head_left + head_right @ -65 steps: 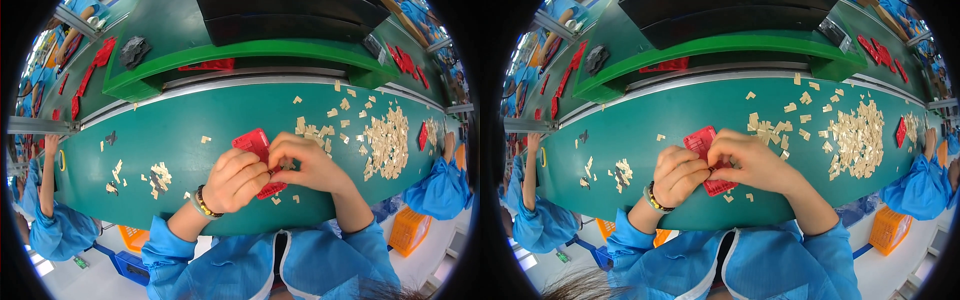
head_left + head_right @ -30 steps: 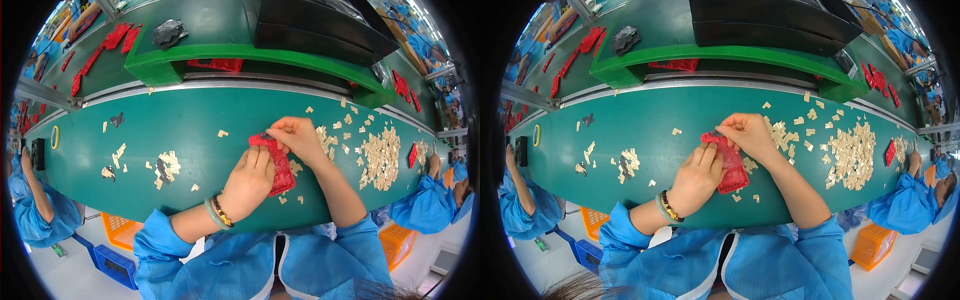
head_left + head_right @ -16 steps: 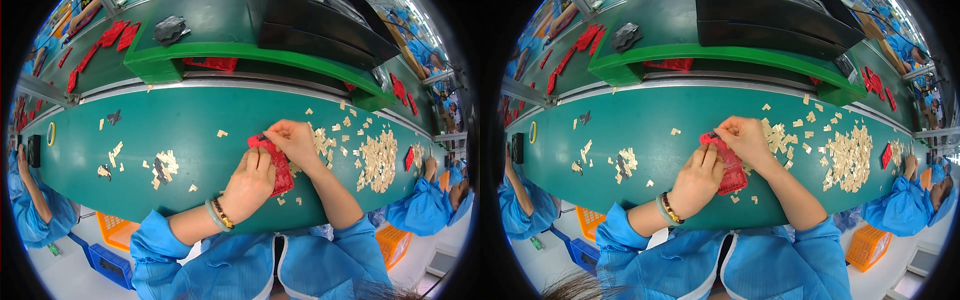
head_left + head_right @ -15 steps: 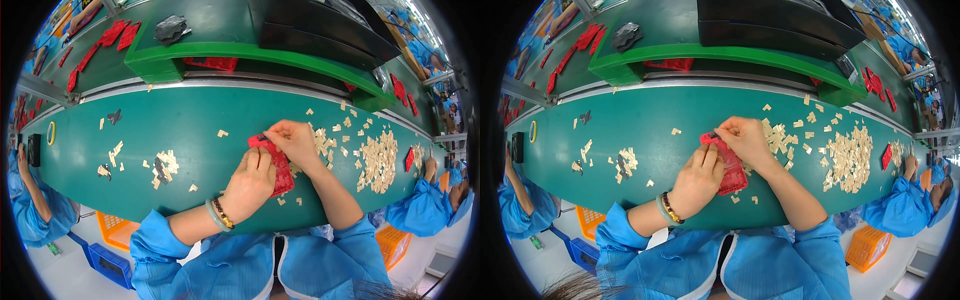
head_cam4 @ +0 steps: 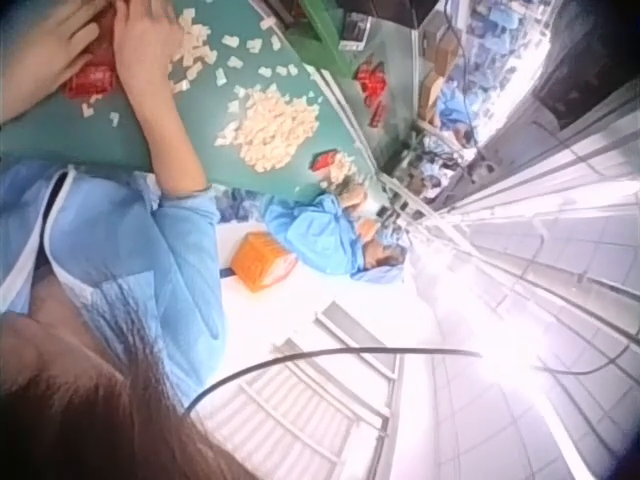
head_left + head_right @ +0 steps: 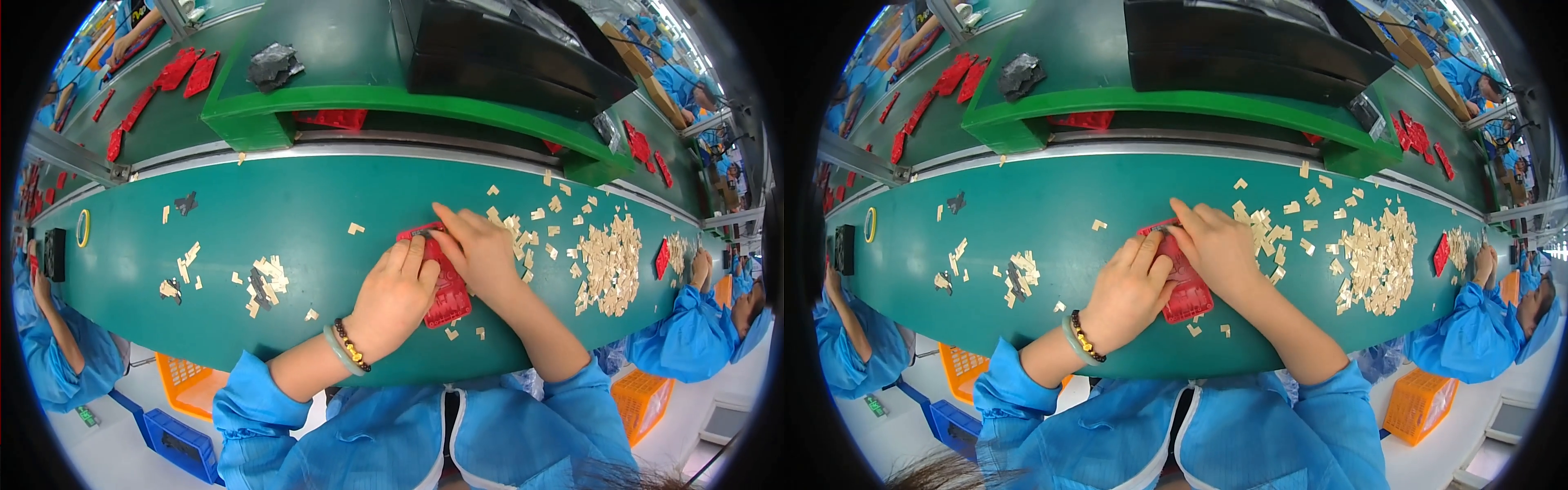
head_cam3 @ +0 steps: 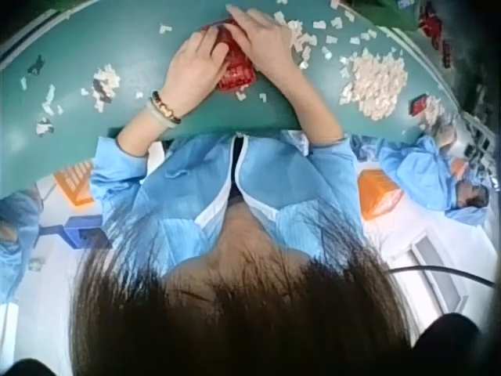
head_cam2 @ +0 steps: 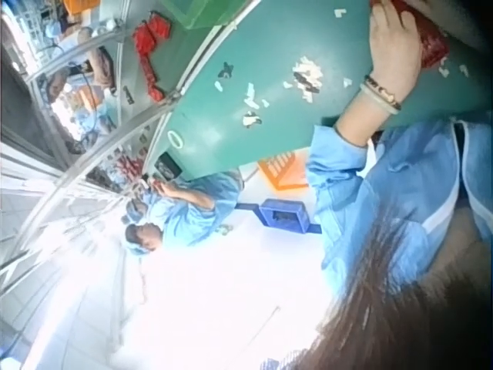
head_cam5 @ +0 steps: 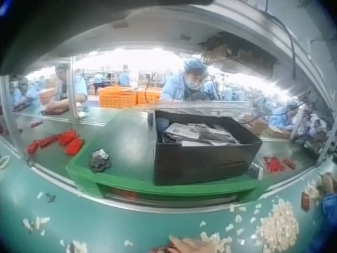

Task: The person assembles small metal components into red plastic housings by hand.

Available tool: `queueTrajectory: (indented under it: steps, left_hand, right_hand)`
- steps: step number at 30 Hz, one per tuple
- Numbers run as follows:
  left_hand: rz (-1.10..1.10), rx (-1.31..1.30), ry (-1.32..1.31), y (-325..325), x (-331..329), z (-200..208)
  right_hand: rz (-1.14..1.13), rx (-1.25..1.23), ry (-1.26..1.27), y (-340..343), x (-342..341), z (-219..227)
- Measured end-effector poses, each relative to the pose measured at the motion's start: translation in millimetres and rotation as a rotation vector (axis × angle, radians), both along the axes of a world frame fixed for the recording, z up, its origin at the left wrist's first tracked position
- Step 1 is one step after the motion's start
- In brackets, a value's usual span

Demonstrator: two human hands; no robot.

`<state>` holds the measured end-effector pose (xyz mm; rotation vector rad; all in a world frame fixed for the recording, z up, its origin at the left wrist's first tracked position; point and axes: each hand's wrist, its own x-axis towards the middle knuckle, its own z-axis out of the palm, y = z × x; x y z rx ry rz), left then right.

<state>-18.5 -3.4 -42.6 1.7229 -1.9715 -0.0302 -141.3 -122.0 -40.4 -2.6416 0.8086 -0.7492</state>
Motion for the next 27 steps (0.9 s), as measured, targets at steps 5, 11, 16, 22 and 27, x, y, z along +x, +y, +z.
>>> queueTrajectory:
  steps: [5, 11, 16, 22, 27]
  left_hand:
    - [-0.015, -0.016, 0.073, -3, -1, -5]
    - [0.068, -0.042, -0.024, -15, -8, -11]
    - [0.141, -0.027, -0.140, -26, -13, -17]
    - [0.094, -0.109, -0.150, -24, -11, -20]
    - [0.073, 0.025, -0.232, -22, -2, -14]
  right_hand:
    - [0.105, -0.240, 0.006, 4, -18, -13]
    - [0.044, -0.186, 0.072, 12, -34, -4]
    - [0.261, -0.006, 0.071, 44, -64, 4]
    - [0.362, -0.028, 0.116, 49, -60, 2]
    - [0.424, -0.214, 0.135, 46, -61, 2]
